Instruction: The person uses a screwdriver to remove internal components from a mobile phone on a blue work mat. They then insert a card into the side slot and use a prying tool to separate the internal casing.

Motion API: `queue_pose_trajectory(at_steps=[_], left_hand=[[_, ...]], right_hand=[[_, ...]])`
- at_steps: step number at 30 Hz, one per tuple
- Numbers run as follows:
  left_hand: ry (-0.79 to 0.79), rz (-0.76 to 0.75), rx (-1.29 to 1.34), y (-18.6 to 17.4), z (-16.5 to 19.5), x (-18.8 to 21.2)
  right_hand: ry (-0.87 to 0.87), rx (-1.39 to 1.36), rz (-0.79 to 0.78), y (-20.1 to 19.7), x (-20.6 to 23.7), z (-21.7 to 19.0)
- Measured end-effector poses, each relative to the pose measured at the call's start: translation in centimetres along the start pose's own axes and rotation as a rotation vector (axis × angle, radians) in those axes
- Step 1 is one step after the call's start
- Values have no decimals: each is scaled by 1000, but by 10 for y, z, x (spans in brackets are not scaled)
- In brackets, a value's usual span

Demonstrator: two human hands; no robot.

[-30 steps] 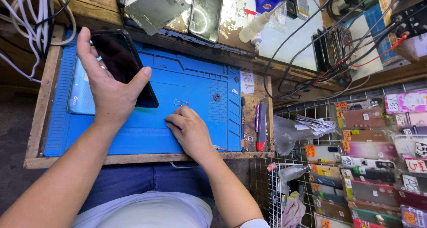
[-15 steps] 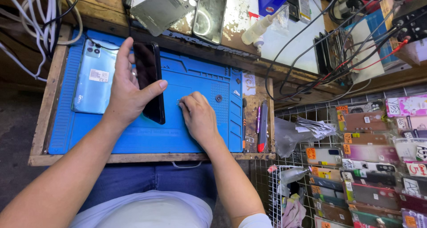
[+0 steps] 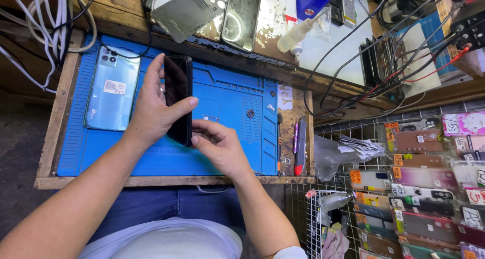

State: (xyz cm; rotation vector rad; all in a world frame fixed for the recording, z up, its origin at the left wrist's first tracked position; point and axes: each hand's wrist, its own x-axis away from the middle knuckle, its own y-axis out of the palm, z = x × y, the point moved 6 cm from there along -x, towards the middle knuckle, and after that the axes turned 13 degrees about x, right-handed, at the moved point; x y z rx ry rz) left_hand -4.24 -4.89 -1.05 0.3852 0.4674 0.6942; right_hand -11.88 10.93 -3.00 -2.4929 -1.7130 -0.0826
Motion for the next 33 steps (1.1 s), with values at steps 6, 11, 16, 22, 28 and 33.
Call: queue_pose_trajectory(at_steps=[6, 11, 16, 22, 28, 33], left_hand=[[56, 12, -215, 3, 5, 1], [47, 27, -326, 2, 5, 4], [80, 28, -331, 5, 5, 4], [11, 57, -256, 4, 3, 3], [134, 99, -558, 3, 8, 4], [86, 134, -488, 1, 5, 3]], right_hand=[[-11, -36, -6, 4, -3, 9], [23, -38, -4, 2, -2, 12], [38, -23, 9, 0, 0, 12], [46, -11, 17, 0, -2, 13], [34, 29, 34, 1, -7, 6], [21, 30, 51, 6, -9, -9]])
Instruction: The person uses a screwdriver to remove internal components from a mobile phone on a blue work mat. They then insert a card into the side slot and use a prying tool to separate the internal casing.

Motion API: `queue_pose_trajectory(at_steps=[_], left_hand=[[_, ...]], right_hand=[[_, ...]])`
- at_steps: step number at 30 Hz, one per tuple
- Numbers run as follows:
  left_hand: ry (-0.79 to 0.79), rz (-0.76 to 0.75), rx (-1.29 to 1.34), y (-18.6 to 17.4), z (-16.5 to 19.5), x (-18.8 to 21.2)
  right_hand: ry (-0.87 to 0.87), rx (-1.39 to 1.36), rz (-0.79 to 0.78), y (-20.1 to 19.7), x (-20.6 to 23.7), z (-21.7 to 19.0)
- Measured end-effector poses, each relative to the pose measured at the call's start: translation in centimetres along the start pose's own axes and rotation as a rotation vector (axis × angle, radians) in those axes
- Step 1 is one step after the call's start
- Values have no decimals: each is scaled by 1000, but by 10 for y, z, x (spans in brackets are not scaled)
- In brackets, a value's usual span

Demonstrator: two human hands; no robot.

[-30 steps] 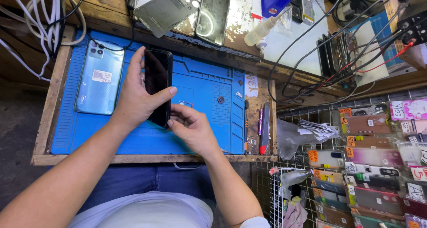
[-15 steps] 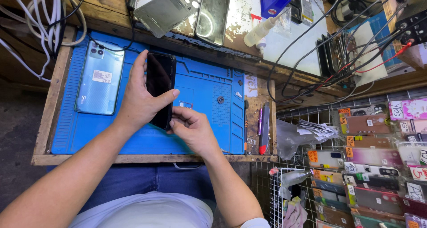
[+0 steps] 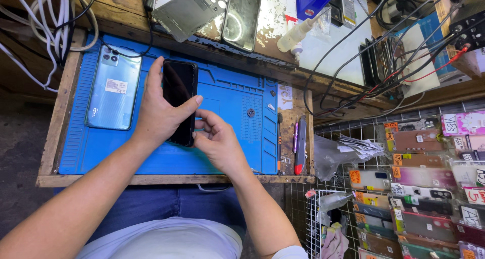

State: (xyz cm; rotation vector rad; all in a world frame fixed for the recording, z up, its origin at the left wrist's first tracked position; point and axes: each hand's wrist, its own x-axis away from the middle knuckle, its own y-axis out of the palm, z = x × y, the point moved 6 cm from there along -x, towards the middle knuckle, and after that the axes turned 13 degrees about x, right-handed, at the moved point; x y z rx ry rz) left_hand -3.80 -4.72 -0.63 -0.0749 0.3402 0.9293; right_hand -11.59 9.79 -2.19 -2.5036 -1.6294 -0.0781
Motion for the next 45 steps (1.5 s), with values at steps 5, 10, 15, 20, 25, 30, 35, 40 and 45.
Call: queue_pose_trajectory(at_steps=[5, 10, 15, 20, 25, 30, 35, 40, 45], left_hand=[[-41, 6, 65, -3, 0, 0], [-10, 8, 31, -5, 3, 1], [-13, -4, 40, -4, 1, 0], [5, 1, -26, -5, 2, 1], [46, 0, -63, -4, 4, 1], [116, -5, -106, -1, 7, 3], [78, 11, -115, -2, 6, 3], [78, -5, -75, -1, 9, 1], [54, -50, -55, 4, 11, 3]], right_hand=[[6, 28, 9, 6, -1, -9], [-9, 43, 10, 8, -1, -10], [-10, 86, 32, 8, -1, -10], [-22, 164, 53, 6, -3, -9], [-46, 141, 64, 2, -5, -4], [-85, 181, 104, -9, -15, 0], [-111, 106, 70, -10, -21, -1], [-126, 129, 86, -11, -21, -6], [-185, 76, 120, -21, -34, -17]])
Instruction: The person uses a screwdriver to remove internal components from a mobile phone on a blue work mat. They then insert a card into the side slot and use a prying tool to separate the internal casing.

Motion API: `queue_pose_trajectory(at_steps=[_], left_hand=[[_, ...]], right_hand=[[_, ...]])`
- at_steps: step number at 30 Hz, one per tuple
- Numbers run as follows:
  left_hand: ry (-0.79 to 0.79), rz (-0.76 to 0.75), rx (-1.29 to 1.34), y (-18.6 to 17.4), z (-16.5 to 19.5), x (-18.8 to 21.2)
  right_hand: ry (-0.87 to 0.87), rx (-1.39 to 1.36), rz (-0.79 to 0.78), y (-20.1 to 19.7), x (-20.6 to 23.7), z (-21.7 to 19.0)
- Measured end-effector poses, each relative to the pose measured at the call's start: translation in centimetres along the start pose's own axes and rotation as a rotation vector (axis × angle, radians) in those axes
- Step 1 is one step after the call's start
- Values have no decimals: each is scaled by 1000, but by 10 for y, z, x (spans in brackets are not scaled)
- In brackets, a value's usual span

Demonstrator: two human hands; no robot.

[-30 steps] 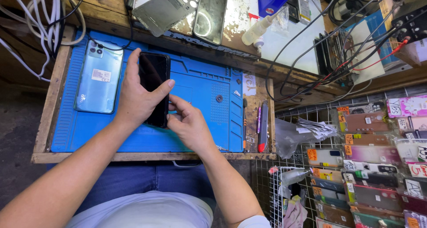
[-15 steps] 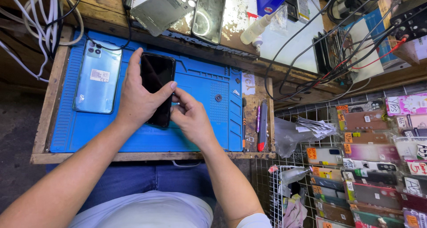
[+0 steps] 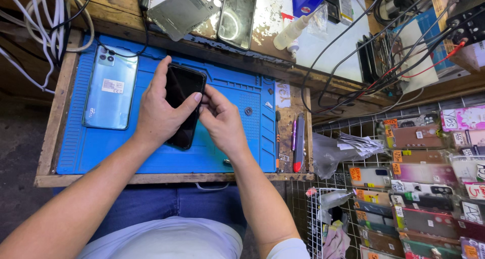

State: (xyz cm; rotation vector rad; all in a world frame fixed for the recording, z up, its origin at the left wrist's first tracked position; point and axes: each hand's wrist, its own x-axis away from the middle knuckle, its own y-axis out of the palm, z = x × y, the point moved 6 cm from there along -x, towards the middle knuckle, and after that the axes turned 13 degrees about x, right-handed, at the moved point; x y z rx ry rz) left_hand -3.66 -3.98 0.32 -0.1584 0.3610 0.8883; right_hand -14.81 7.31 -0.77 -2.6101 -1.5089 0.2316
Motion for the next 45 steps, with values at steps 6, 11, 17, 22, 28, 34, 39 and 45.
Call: queue_pose_trajectory(at_steps=[6, 11, 17, 22, 28, 34, 39, 45], left_hand=[[-9, -9, 14, 1, 2, 3], [32, -40, -67, 3, 7, 4], [148, -84, -141, 3, 23, 11], [278, -124, -212, 5, 39, 15], [322, -211, -208, 8, 44, 18], [430, -230, -194, 10, 46, 22], [562, -290, -187, 11, 55, 23], [723, -412, -228, 16, 77, 27]], right_hand=[[-47, 29, 24, -9, -20, -5], [-31, -51, 76, -25, -34, -11], [52, -11, 3, -34, -16, -21], [46, 112, -44, -41, 10, -37], [64, 180, -99, -44, 23, -45], [101, 139, -294, -49, 28, -53], [30, 61, -449, -44, 29, -71], [38, 155, -453, -47, 38, -80]])
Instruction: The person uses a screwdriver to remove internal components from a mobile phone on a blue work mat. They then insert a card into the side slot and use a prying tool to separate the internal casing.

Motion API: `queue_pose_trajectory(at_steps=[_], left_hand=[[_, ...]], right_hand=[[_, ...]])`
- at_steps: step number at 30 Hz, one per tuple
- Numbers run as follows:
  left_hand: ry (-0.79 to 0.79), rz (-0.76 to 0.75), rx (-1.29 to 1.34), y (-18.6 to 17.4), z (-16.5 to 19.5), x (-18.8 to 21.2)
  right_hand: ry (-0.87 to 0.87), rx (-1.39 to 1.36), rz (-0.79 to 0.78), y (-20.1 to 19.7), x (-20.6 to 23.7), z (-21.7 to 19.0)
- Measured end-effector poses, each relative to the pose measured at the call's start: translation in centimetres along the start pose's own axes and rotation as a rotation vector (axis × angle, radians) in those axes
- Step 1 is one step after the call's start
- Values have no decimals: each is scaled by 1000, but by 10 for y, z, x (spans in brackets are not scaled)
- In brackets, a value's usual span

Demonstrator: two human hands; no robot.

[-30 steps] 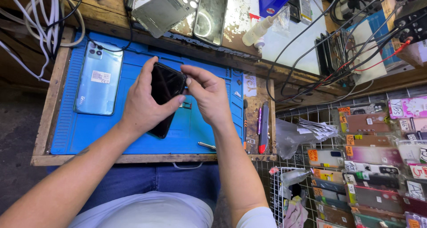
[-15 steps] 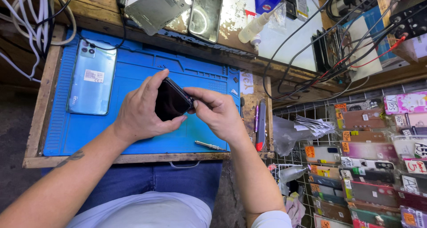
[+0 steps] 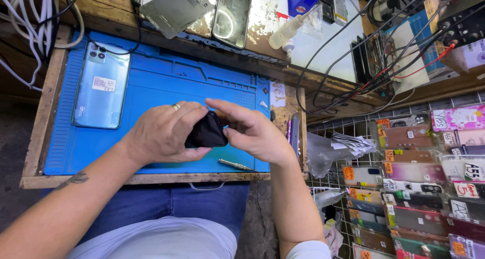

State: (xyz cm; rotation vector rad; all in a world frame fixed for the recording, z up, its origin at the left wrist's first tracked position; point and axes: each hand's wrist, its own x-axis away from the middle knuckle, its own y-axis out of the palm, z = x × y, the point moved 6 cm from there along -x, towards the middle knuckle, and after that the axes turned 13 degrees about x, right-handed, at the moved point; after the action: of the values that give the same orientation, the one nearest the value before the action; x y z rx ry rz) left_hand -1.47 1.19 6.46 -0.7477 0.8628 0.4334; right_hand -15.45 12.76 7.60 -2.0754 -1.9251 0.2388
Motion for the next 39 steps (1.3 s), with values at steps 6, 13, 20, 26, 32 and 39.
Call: queue_pose_trajectory(at_steps=[6, 13, 20, 26, 32, 39], left_hand=[[0, -128, 31, -4, -2, -16], [-77, -230, -262, -11, -7, -24], [-523, 278, -202, -22, -28, 17], [-940, 530, 1064, 24, -80, 61], [-1016, 595, 1267, 28, -84, 66], [-1067, 611, 1105, 24, -82, 61]], right_hand=[[42, -17, 200, -3, 10, 24], [-27, -177, 527, -10, 12, 54], [-130, -354, 869, 2, 11, 70], [-119, 262, 978, 45, 9, 57], [-371, 687, 954, 75, 4, 28], [-430, 710, 899, 84, -1, 18]])
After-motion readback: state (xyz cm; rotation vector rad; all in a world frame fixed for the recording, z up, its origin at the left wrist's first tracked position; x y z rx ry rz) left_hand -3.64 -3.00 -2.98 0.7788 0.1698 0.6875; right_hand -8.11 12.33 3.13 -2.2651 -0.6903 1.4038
